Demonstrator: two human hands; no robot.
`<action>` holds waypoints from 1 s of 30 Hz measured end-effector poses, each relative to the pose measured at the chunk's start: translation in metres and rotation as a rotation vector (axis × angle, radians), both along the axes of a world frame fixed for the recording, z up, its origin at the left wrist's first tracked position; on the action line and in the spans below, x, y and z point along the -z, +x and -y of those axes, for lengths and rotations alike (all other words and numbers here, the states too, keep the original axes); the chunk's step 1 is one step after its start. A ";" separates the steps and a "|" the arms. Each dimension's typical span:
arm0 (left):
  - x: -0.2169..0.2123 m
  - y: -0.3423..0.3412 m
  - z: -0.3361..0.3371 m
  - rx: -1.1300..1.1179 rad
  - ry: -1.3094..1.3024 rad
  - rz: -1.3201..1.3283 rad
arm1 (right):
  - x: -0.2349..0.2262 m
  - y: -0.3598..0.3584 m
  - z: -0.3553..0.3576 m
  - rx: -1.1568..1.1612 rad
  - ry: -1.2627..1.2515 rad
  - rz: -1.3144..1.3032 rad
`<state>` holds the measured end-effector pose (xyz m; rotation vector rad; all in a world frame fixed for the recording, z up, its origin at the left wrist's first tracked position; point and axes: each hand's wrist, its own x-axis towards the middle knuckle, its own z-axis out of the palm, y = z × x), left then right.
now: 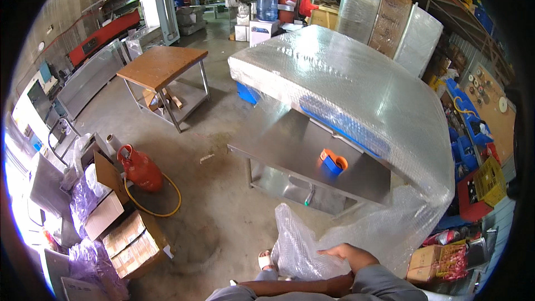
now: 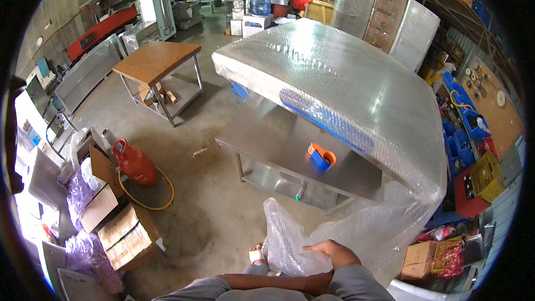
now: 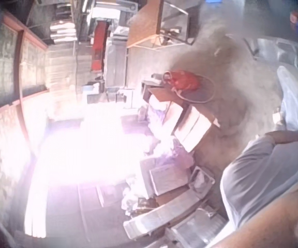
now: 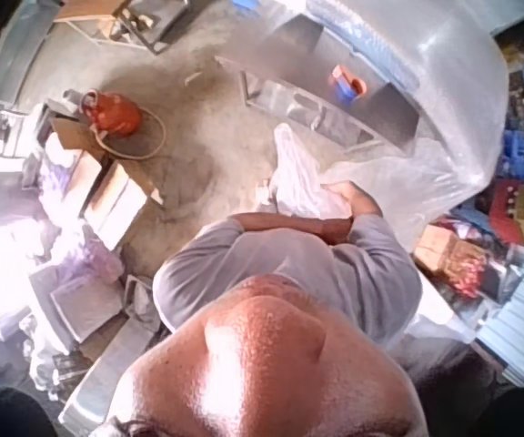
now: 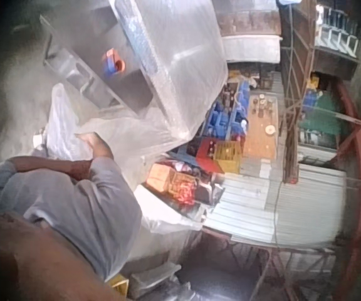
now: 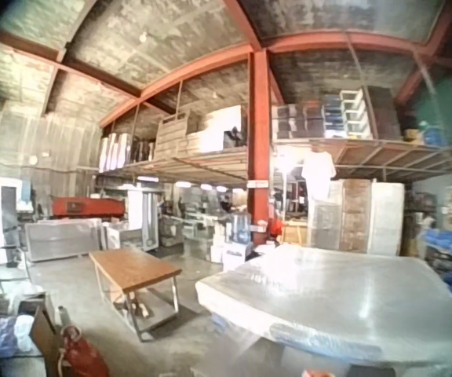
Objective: The person wraps a large rectangular object with bubble wrap and secures it with packing tape. They pull the bubble wrap over the object, smooth it, and apply tape along the edges and seams to hold the wrap in place.
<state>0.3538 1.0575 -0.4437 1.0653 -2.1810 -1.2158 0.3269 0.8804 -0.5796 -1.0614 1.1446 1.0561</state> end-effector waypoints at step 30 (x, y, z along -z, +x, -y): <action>-0.125 0.362 -0.175 -0.665 -0.518 0.827 | -0.304 0.008 -0.209 -0.723 -0.483 1.126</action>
